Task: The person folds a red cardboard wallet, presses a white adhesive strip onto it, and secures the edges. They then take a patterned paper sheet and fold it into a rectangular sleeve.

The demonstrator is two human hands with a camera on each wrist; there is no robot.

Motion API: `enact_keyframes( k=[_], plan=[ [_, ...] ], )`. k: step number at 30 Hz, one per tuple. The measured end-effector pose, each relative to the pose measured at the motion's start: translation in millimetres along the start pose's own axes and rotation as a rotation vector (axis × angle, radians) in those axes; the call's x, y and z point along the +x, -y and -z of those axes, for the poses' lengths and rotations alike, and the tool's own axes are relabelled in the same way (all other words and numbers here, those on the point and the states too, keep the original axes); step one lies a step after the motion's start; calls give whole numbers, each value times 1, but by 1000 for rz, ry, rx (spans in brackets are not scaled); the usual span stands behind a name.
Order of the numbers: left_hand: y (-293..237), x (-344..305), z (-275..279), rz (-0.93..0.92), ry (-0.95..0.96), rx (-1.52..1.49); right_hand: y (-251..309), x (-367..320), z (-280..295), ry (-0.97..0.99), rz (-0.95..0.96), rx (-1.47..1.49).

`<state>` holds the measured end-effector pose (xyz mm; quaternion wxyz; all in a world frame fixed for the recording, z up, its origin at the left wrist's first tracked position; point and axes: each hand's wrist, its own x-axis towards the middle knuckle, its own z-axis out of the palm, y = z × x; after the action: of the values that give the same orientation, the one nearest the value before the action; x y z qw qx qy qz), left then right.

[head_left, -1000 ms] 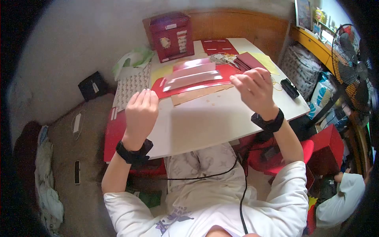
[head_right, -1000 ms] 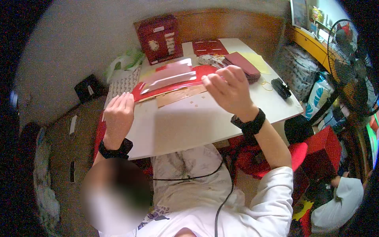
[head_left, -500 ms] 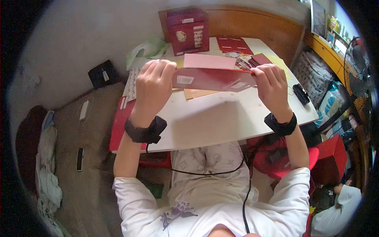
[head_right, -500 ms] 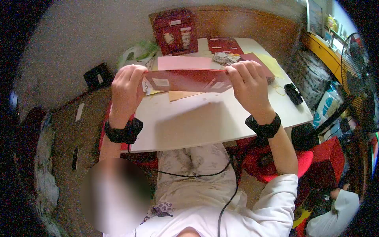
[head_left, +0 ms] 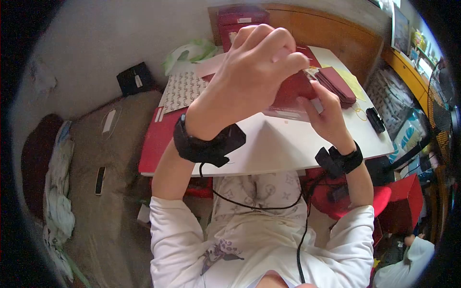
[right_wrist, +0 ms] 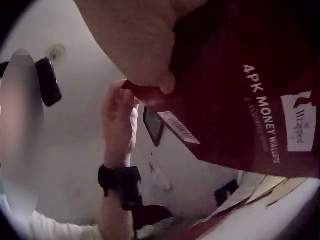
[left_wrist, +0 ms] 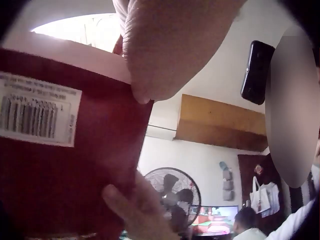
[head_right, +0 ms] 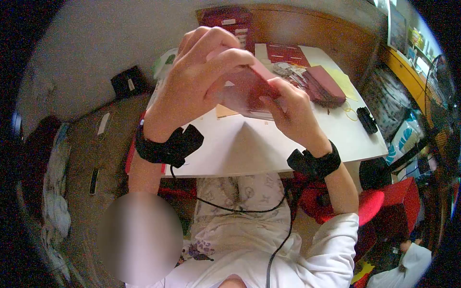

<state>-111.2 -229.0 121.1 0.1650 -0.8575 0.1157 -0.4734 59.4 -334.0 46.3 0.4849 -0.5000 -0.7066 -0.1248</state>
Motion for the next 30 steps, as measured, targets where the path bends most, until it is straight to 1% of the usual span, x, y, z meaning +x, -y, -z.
enact_keyframes(
  k=[1,3,4,6,7,8,10,11,12,13,15,17,18,20,22,24,25,27,28,30],
  plan=[
    [0,2,0,3,3,5,0,-1,-1,2,3,6],
    [0,4,1,53,-107,100,-1,-1,-1,-76,-89,9],
    [0,2,4,53,-105,108,-6,-3,-2,-76,-83,14],
    [4,-9,8,202,-244,244,-21,-9,-3,-249,-190,270],
    [13,-25,8,307,-259,250,-22,-10,0,-263,-227,364],
    [18,-39,3,302,-260,253,-26,-12,2,-266,-221,365],
    [21,-59,-7,536,-393,202,-37,-15,2,-285,-220,505],
    [22,-68,-16,628,-395,50,-38,-16,-1,-290,-211,504],
    [22,-75,-25,714,-394,-105,-38,-19,-3,-302,-231,587],
    [21,-81,-34,702,-402,-101,-39,-21,-5,-312,-248,669],
    [18,-87,-52,875,-454,-619,-45,-25,-12,-308,-251,705],
    [11,-89,-62,819,-485,-586,-43,-25,-18,-321,-293,792],
    [8,-88,-64,782,-507,-556,-44,-26,-20,-324,-282,788],
    [5,-85,-65,736,-544,-582,-47,-27,-23,-356,-314,837],
    [-2,-84,-61,836,-538,-605,-46,-28,-22,-367,-315,820],
    [-3,-87,-63,844,-561,-608,-47,-28,-20,-331,-309,720],
    [-4,-88,-65,822,-591,-621,-46,-27,-19,-332,-307,719],
    [-4,-87,-64,796,-622,-635,-43,-25,-17,-342,-228,610],
    [-4,-86,-62,762,-642,-628,-41,-20,-16,-344,-225,609],
    [-3,-86,-60,725,-665,-624,-35,-10,-11,-479,-79,443]
  ],
)
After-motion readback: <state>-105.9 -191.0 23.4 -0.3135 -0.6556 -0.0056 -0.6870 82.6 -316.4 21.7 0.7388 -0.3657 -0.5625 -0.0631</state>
